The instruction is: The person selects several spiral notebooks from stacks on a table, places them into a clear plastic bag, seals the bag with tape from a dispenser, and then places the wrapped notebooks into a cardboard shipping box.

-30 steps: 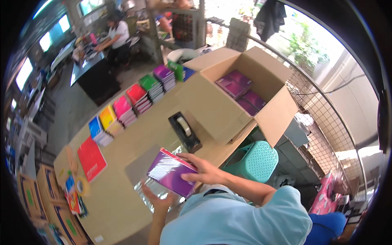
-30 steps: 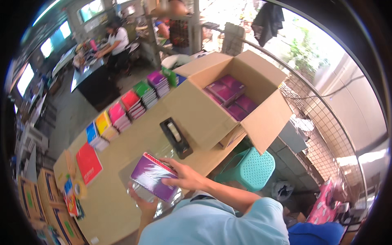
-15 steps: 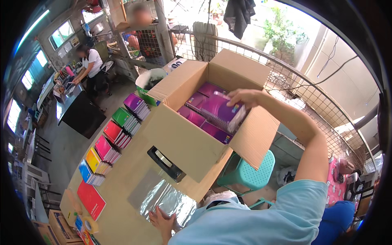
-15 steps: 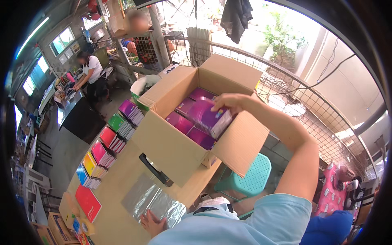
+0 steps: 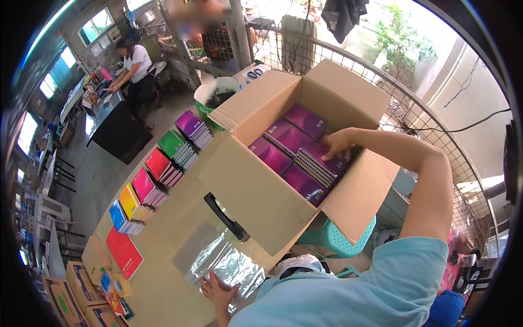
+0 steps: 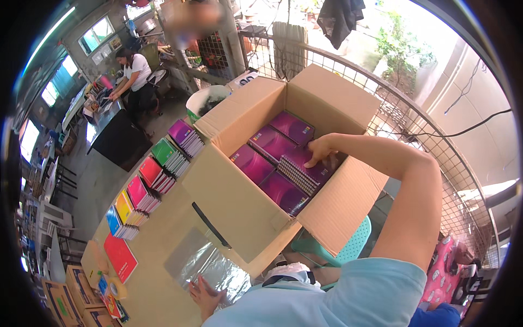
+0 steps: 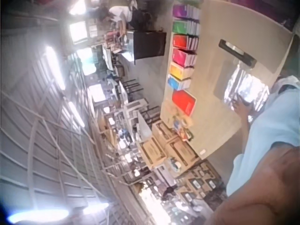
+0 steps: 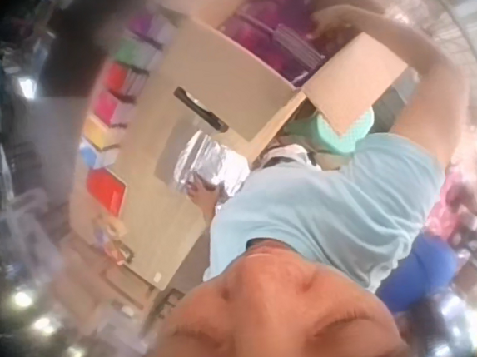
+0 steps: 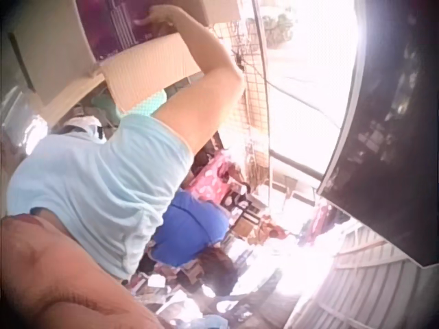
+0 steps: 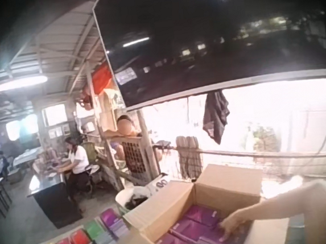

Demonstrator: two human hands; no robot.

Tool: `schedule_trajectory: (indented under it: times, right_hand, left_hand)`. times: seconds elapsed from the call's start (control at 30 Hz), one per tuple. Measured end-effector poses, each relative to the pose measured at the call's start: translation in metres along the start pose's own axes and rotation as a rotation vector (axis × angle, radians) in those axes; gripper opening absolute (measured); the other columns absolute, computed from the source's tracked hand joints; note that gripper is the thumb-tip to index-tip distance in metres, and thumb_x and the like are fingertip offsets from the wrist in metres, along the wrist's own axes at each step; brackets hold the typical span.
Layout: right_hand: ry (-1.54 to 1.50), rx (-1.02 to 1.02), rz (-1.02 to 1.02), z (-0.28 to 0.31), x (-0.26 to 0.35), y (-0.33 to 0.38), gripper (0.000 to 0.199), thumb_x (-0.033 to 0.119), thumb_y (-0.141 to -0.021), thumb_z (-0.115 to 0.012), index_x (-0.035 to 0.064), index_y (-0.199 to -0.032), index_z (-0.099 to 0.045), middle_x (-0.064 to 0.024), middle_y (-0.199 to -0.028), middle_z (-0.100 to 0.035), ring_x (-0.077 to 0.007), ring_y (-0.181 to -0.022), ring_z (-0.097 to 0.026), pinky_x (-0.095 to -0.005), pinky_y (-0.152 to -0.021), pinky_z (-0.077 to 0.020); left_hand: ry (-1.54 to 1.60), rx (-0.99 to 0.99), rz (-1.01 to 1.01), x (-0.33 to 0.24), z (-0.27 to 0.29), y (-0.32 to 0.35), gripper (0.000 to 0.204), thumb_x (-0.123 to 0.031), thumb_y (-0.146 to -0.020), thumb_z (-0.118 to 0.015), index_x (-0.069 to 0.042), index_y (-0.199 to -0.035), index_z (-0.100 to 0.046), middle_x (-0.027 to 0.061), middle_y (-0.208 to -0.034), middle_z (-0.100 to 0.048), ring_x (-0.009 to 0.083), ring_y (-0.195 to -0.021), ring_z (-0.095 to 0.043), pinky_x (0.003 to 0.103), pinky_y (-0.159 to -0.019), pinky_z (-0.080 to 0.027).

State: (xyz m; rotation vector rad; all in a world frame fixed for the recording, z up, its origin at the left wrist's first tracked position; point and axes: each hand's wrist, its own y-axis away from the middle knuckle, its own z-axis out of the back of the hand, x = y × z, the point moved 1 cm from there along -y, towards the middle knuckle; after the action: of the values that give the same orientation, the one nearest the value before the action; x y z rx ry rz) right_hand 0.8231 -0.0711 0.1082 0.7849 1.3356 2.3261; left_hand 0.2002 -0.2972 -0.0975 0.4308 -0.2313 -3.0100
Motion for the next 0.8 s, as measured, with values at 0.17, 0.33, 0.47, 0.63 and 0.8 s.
schedule_trajectory:
  times: [0.17,0.33,0.47,0.63,0.8]
  right_hand:
    - [0.025,-0.136,0.043,-0.008,-0.006,-0.005,0.054,0.038,-0.085,-0.075,0.0007,-0.12,-0.06,-0.0198,-0.101,-0.069,-0.0305,-0.088,-0.07,-0.0423,-0.061,-0.0583]
    - [0.453,-0.635,0.397,-0.016,-0.015,-0.005,0.046,0.037,-0.081,-0.078,-0.0004,-0.106,-0.067,-0.0173,-0.083,-0.071,-0.0296,-0.07,-0.071,-0.0395,-0.062,-0.0565]
    - [0.394,-0.448,0.138,-0.011,0.014,-0.002,0.053,0.04,-0.079,-0.079,-0.0003,-0.11,-0.067,-0.0175,-0.093,-0.071,-0.0284,-0.076,-0.072,-0.0365,-0.069,-0.0578]
    - [0.24,-0.036,0.047,-0.009,0.013,-0.05,0.053,0.034,-0.085,-0.075,0.0046,-0.126,-0.06,-0.0117,-0.105,-0.07,-0.0279,-0.099,-0.065,-0.0449,-0.084,-0.0537]
    - [0.266,-0.468,0.182,-0.017,0.028,0.024,0.051,0.043,-0.082,-0.074,0.0035,-0.114,-0.068,-0.0123,-0.096,-0.072,-0.0234,-0.082,-0.068,-0.0382,-0.073,-0.055]
  left_hand:
    - [-0.002,0.037,0.045,-0.003,0.005,0.004,0.126,-0.055,-0.046,-0.089,-0.02,-0.151,-0.03,0.0283,-0.152,-0.019,0.0476,-0.14,-0.019,0.058,-0.113,-0.02]
    - [0.03,0.074,0.062,-0.008,0.018,0.003,0.126,-0.055,-0.048,-0.089,-0.021,-0.153,-0.028,0.0272,-0.154,-0.016,0.0455,-0.141,-0.017,0.056,-0.114,-0.018]
    - [0.024,0.075,0.055,-0.003,0.012,0.005,0.127,-0.055,-0.047,-0.089,-0.022,-0.153,-0.027,0.0279,-0.155,-0.014,0.0446,-0.142,-0.017,0.056,-0.114,-0.018]
    - [0.096,0.057,0.083,0.009,0.013,0.012,0.126,-0.066,-0.049,-0.084,-0.021,-0.153,-0.027,0.0328,-0.155,-0.011,0.0486,-0.142,-0.015,0.061,-0.113,-0.013]
    - [0.077,0.062,0.004,0.015,0.006,0.004,0.119,-0.07,-0.055,-0.079,-0.022,-0.152,-0.031,0.0344,-0.155,-0.011,0.0555,-0.14,-0.014,0.071,-0.108,-0.014]
